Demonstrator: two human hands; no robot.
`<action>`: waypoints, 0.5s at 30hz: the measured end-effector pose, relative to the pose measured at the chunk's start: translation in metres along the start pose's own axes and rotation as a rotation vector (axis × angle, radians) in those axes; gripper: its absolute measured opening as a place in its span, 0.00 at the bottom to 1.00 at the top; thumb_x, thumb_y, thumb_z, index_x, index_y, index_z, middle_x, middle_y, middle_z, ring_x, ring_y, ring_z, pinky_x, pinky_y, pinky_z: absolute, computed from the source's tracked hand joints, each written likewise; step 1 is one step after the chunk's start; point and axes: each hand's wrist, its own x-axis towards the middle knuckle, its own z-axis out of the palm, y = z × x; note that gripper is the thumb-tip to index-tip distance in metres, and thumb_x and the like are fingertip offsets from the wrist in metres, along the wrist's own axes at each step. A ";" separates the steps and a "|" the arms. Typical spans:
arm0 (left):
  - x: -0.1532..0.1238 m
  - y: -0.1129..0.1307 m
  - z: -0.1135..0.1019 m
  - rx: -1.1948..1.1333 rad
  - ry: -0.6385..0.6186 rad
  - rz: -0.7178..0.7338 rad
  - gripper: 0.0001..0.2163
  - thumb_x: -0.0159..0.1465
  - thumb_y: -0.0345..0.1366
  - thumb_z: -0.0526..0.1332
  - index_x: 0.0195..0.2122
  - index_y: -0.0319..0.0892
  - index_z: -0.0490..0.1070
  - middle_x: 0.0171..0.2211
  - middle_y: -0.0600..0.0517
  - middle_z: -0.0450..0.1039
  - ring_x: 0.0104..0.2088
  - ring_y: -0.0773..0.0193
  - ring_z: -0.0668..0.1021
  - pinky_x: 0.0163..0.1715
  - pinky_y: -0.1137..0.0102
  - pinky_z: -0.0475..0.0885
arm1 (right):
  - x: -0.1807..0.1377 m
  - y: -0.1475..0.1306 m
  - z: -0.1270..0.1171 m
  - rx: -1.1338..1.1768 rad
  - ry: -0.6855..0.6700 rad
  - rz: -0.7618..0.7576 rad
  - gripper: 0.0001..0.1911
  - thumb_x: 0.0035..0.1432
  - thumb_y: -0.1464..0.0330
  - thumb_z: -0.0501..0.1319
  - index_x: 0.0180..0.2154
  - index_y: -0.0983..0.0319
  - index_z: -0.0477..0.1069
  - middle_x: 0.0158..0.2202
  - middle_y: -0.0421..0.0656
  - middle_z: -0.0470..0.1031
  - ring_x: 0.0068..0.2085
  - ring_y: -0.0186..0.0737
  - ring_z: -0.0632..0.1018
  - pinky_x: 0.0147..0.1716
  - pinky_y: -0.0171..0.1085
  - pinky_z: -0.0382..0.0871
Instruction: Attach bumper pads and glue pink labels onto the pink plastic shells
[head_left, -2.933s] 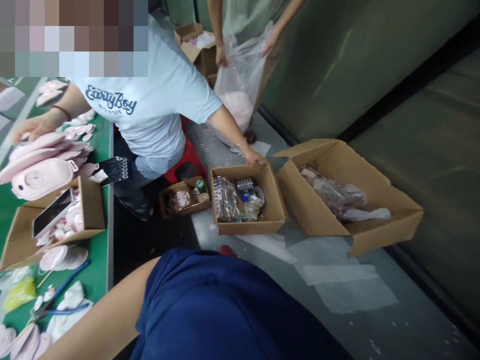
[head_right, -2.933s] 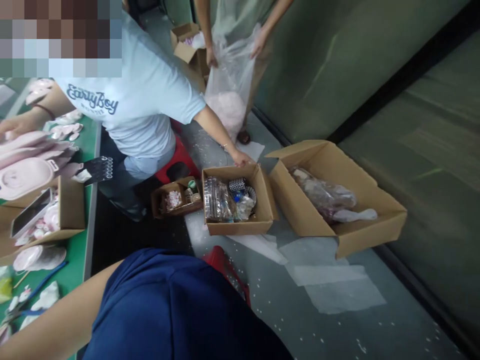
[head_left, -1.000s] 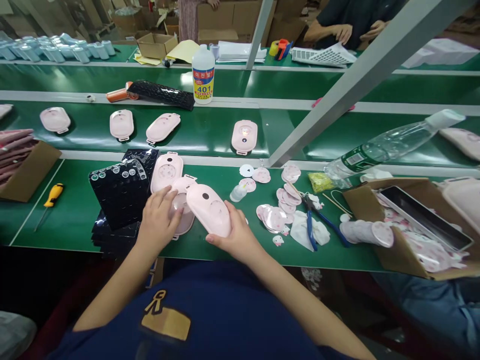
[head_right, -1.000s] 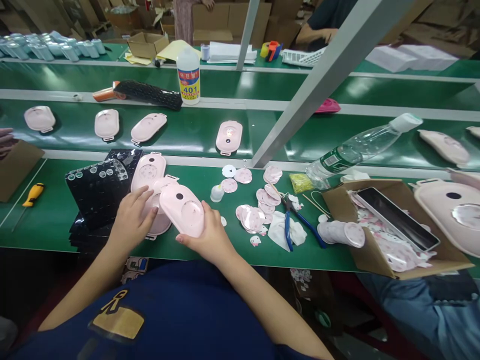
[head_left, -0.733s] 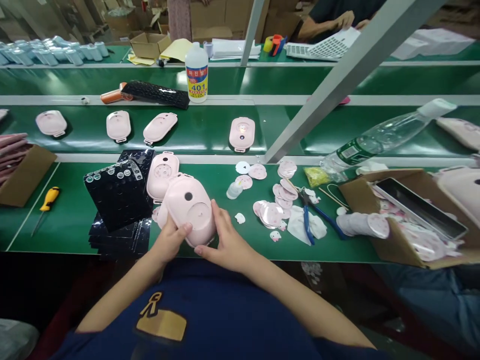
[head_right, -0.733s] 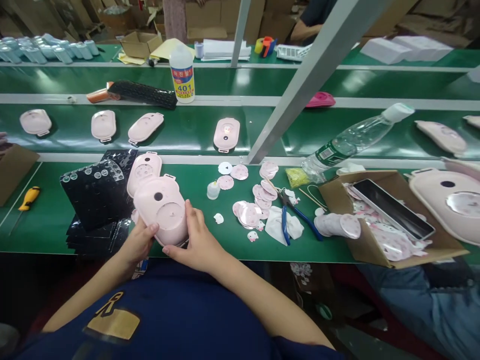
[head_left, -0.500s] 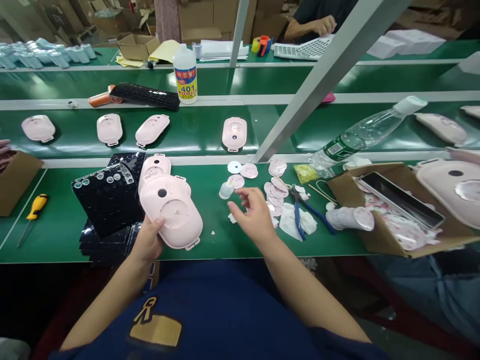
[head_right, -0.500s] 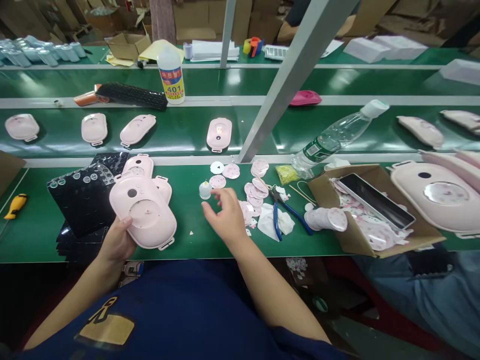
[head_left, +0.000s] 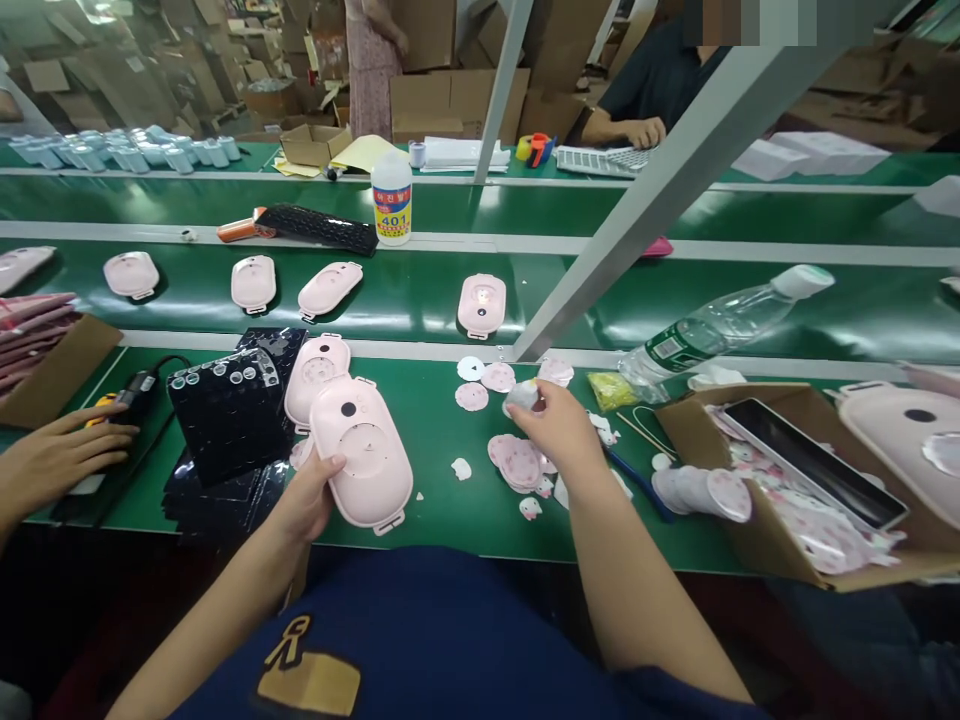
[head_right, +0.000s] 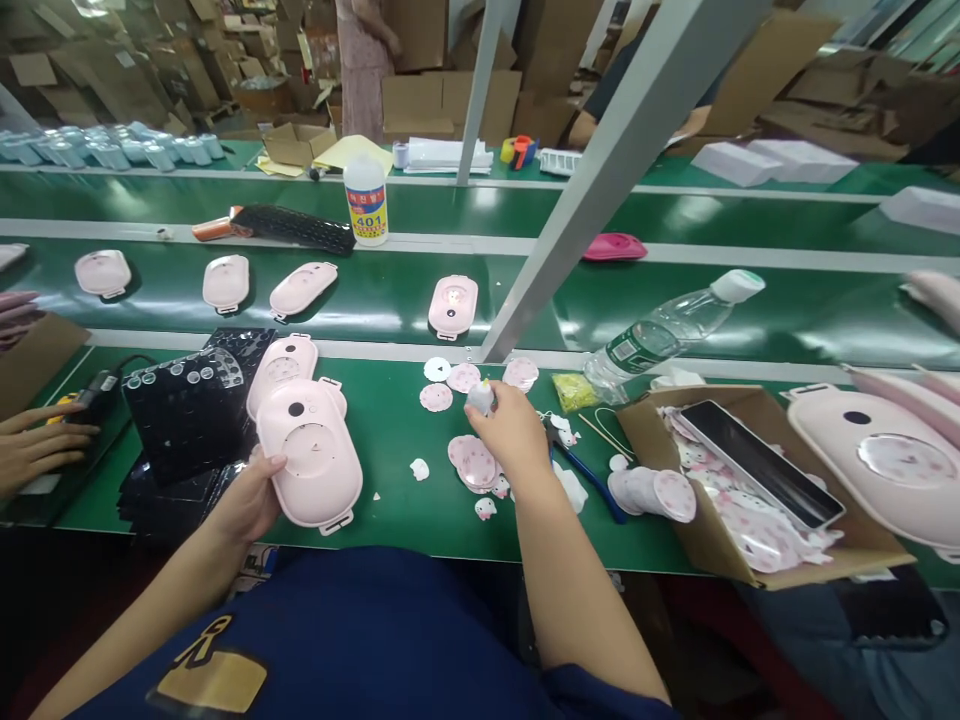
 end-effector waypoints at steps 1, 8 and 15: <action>0.002 -0.001 0.005 -0.005 0.002 0.003 0.40 0.43 0.45 0.76 0.59 0.43 0.70 0.61 0.43 0.72 0.66 0.38 0.66 0.67 0.50 0.61 | 0.003 0.005 -0.003 0.009 -0.010 0.027 0.14 0.52 0.60 0.64 0.39 0.61 0.75 0.37 0.47 0.76 0.36 0.46 0.75 0.34 0.41 0.67; 0.016 -0.003 0.041 -0.005 -0.043 -0.006 0.38 0.43 0.41 0.74 0.57 0.43 0.72 0.54 0.43 0.78 0.60 0.38 0.73 0.63 0.48 0.67 | 0.003 0.020 0.000 0.093 0.111 0.017 0.34 0.52 0.60 0.66 0.59 0.64 0.66 0.55 0.57 0.69 0.46 0.50 0.76 0.44 0.47 0.72; 0.020 0.004 0.044 0.017 0.003 -0.020 0.36 0.42 0.39 0.73 0.56 0.43 0.73 0.49 0.46 0.80 0.59 0.40 0.74 0.60 0.51 0.71 | -0.049 0.026 -0.014 -0.148 0.238 -0.504 0.11 0.64 0.66 0.58 0.46 0.58 0.74 0.45 0.48 0.77 0.49 0.49 0.75 0.52 0.48 0.65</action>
